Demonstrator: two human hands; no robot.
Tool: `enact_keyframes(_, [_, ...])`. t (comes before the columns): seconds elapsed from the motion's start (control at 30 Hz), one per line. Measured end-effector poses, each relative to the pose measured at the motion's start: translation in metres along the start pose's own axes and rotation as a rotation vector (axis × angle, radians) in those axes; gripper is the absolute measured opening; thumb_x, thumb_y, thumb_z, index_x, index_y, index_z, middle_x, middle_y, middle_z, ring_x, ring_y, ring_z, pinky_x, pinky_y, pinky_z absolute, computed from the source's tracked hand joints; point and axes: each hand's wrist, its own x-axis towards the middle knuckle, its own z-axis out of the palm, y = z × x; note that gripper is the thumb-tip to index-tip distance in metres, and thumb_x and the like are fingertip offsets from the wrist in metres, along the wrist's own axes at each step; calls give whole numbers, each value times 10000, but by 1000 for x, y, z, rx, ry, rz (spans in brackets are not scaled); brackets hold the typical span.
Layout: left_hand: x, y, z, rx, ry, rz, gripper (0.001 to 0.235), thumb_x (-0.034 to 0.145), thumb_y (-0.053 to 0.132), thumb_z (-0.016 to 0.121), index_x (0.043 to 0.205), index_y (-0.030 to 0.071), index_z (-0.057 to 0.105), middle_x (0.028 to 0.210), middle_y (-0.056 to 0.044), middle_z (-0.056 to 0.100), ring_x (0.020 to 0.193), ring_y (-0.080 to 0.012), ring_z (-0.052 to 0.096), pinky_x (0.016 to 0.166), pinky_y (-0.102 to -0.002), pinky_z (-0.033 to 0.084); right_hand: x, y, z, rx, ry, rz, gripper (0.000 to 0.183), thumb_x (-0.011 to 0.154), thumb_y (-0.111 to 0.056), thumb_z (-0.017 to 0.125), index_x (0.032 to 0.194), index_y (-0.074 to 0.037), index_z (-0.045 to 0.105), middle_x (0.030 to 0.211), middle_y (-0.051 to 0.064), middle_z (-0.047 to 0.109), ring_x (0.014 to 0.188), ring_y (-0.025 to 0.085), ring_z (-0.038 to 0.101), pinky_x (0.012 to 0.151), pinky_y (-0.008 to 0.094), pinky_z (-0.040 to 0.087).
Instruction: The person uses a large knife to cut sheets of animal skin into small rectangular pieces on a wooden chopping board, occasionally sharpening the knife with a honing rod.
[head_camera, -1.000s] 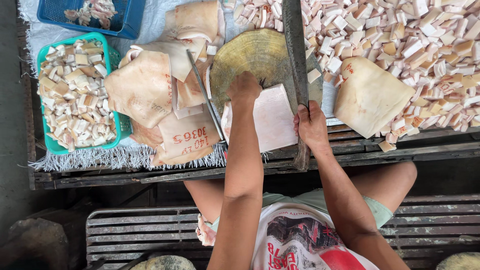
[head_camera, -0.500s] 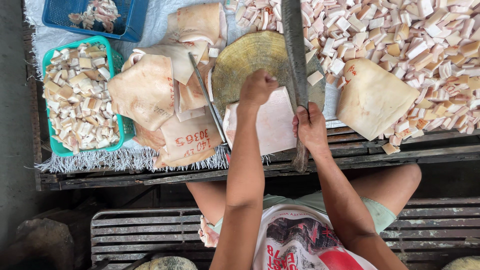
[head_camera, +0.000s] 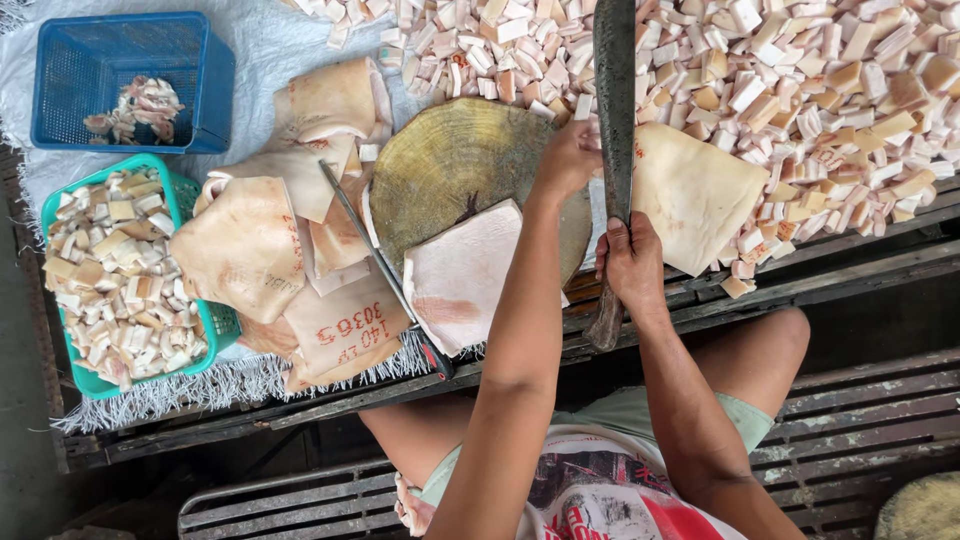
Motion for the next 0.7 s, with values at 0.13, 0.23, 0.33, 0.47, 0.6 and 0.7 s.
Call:
enact_keyframes(0.13, [-52,24,-34,275,82,-69,598,918,204,693,1466,62,500,1345,-214,623,1165,-345,662,1021,-434,490,-7,-5,-6,-45,13,-45,228,1103,-205,487,984,-11,496,716,26,569,564,98,542,481,282,467])
enact_keyframes(0.23, [-153,25,-92,525,393,52,564,951,207,731,1461,60,542,1455,-202,603,1356,-367,570,1186,-474,388,-24,-7,-10,-154,-5,-86,201,1085,-171,484,1030,15,535,730,62,604,588,111,570,514,296,483])
enact_keyframes(0.33, [-240,27,-131,730,665,-147,836,775,302,867,1391,-74,445,1360,-319,488,1243,-474,478,1062,-546,338,-46,-1,-11,-254,-57,-101,198,1070,-155,489,1069,32,554,756,77,659,602,122,620,546,300,514])
enact_keyframes(0.47, [-286,11,-139,476,697,-246,866,759,320,879,1389,-84,445,1280,-327,485,1144,-437,517,1016,-500,429,-69,15,-6,-299,-152,-156,199,1094,-163,515,1078,28,568,794,80,672,622,146,633,568,316,519])
enact_keyframes(0.6, [-284,-4,-141,496,686,-285,700,789,345,910,1244,-8,512,1170,-238,618,1147,-399,570,1021,-510,463,-81,27,-8,-324,-223,-208,191,1076,-144,511,1165,18,558,784,79,668,662,140,661,596,305,553])
enact_keyframes(0.7, [-281,4,-140,263,708,-330,846,780,315,895,1320,-70,369,1106,-265,638,1051,-395,648,929,-489,519,-80,31,-12,-368,-263,-222,188,1074,-136,496,1176,14,548,790,80,672,675,138,677,607,308,561])
